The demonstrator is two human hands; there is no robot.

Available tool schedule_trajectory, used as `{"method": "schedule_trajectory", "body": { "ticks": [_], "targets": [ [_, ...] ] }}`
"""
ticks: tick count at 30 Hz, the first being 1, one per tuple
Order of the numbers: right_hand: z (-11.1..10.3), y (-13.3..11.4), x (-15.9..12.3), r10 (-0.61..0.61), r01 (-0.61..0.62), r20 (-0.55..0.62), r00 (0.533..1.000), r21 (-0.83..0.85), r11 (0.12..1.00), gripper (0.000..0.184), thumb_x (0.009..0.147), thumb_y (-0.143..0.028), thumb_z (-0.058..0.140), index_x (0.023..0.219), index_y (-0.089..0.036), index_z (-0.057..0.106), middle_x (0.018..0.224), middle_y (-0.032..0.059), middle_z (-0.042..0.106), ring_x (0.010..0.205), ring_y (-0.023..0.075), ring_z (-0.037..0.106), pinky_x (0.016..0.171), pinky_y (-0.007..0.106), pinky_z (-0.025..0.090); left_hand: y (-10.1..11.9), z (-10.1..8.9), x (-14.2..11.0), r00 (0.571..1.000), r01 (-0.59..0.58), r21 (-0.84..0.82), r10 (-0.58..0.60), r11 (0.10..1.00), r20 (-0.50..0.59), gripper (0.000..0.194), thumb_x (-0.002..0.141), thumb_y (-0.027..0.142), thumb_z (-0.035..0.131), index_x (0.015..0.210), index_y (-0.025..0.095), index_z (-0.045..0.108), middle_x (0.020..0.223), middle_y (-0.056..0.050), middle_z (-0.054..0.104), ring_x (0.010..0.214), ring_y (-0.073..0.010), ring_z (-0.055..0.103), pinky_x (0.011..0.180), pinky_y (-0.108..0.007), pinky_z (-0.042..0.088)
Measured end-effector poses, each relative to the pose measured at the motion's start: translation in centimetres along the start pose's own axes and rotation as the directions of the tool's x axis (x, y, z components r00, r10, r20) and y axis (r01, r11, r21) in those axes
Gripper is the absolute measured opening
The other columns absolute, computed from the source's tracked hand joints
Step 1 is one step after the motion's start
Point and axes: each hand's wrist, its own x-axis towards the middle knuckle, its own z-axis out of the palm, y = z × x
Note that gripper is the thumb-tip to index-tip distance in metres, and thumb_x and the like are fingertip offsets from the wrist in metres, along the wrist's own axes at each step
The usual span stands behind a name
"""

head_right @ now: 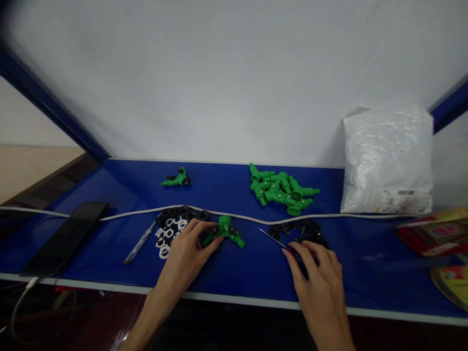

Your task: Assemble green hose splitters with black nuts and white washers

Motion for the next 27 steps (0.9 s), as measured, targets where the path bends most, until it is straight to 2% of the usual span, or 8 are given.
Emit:
{"method": "schedule_trajectory", "body": {
  "ticks": [6,10,14,17,19,22,24,27],
  "targets": [
    [0.3,-0.3,-0.2,-0.006,0.003,-0.067,0.998,-0.047,0.999,0.032,0.106,-0.037,0.047,0.104,-0.014,0.069,0.102,0.0164,0.064,0.086,0.0297,0.058,0.074,0.044,0.047,0.1,0.0,0.0,1.000,-0.001,0.002,0.001,1.000,-0.010,0.027,0.091,0.032,0.072,0.116,0.024,0.072,0.107,-0.003,0.069,0.082,-0.0198,0.071,0.074,-0.033,0.056],
    [0.7,0.2,-0.7,0.030,-0.031,-0.065,0.997,-0.017,0.999,0.036,0.105,-0.044,0.046,0.107,-0.018,0.070,0.107,0.0162,0.065,0.094,0.0311,0.060,0.080,0.047,0.049,-0.3,0.2,-0.1,0.999,-0.025,-0.003,0.025,1.000,-0.032,0.026,0.090,0.032,0.072,0.114,0.024,0.072,0.105,-0.003,0.068,0.077,-0.0185,0.070,0.075,-0.033,0.057],
    [0.0,-0.1,-1.0,0.101,-0.096,-0.041,0.994,0.099,0.990,0.027,0.103,-0.043,0.052,0.111,-0.026,0.071,0.111,0.0120,0.068,0.102,0.0303,0.063,0.090,0.049,0.049,-0.7,0.4,-0.1,0.998,-0.052,-0.028,0.050,0.998,-0.047,0.025,0.091,0.030,0.072,0.115,0.026,0.071,0.106,-0.002,0.067,0.069,-0.0149,0.066,0.072,-0.031,0.057],
    [-0.7,-2.2,-0.4,0.143,-0.134,-0.014,0.990,0.271,0.953,0.022,0.102,-0.037,0.055,0.116,-0.030,0.070,0.114,0.0081,0.069,0.101,0.0265,0.067,0.092,0.044,0.052,-0.6,0.2,-0.2,0.995,-0.094,-0.066,0.091,0.993,-0.049,0.026,0.091,0.029,0.072,0.116,0.027,0.071,0.108,-0.002,0.066,0.064,-0.0119,0.063,0.067,-0.028,0.056],
    [-0.7,-4.3,0.5,0.201,-0.206,0.053,0.978,0.399,0.894,0.025,0.100,-0.037,0.058,0.123,-0.030,0.067,0.113,0.0062,0.069,0.089,0.0214,0.069,0.086,0.037,0.056,-0.4,-0.1,-0.4,0.990,-0.140,-0.089,0.137,0.986,-0.034,0.027,0.091,0.027,0.073,0.117,0.028,0.071,0.110,-0.002,0.065,0.063,-0.0106,0.062,0.065,-0.027,0.056],
    [0.2,-7.0,1.9,0.258,-0.350,0.240,0.936,0.550,0.758,0.054,0.095,-0.046,0.065,0.145,-0.029,0.052,0.107,0.0043,0.070,0.062,0.0145,0.063,0.068,0.032,0.057,-0.1,-0.3,-0.9,0.973,-0.231,-0.113,0.231,0.966,-0.013,0.031,0.092,0.021,0.071,0.121,0.031,0.070,0.116,-0.003,0.064,0.068,-0.0098,0.063,0.067,-0.024,0.056],
    [1.1,-8.1,2.6,0.249,-0.448,0.386,0.888,0.610,0.653,0.066,0.091,-0.050,0.068,0.150,-0.028,0.046,0.103,0.0038,0.072,0.058,0.0142,0.061,0.061,0.031,0.056,0.1,-0.3,-1.4,0.955,-0.294,-0.125,0.297,0.947,0.001,0.034,0.093,0.018,0.069,0.124,0.032,0.069,0.118,-0.003,0.064,0.073,-0.0102,0.065,0.068,-0.023,0.056],
    [1.9,-9.0,3.4,0.236,-0.569,0.529,0.815,0.651,0.502,0.057,0.089,-0.053,0.070,0.137,-0.027,0.056,0.094,0.0029,0.073,0.064,0.0170,0.065,0.059,0.030,0.056,0.0,-0.4,-1.9,0.943,-0.330,-0.133,0.331,0.935,-0.015,0.039,0.094,0.014,0.066,0.128,0.032,0.067,0.121,-0.003,0.064,0.082,-0.0121,0.067,0.072,-0.023,0.056]
  ]
}}
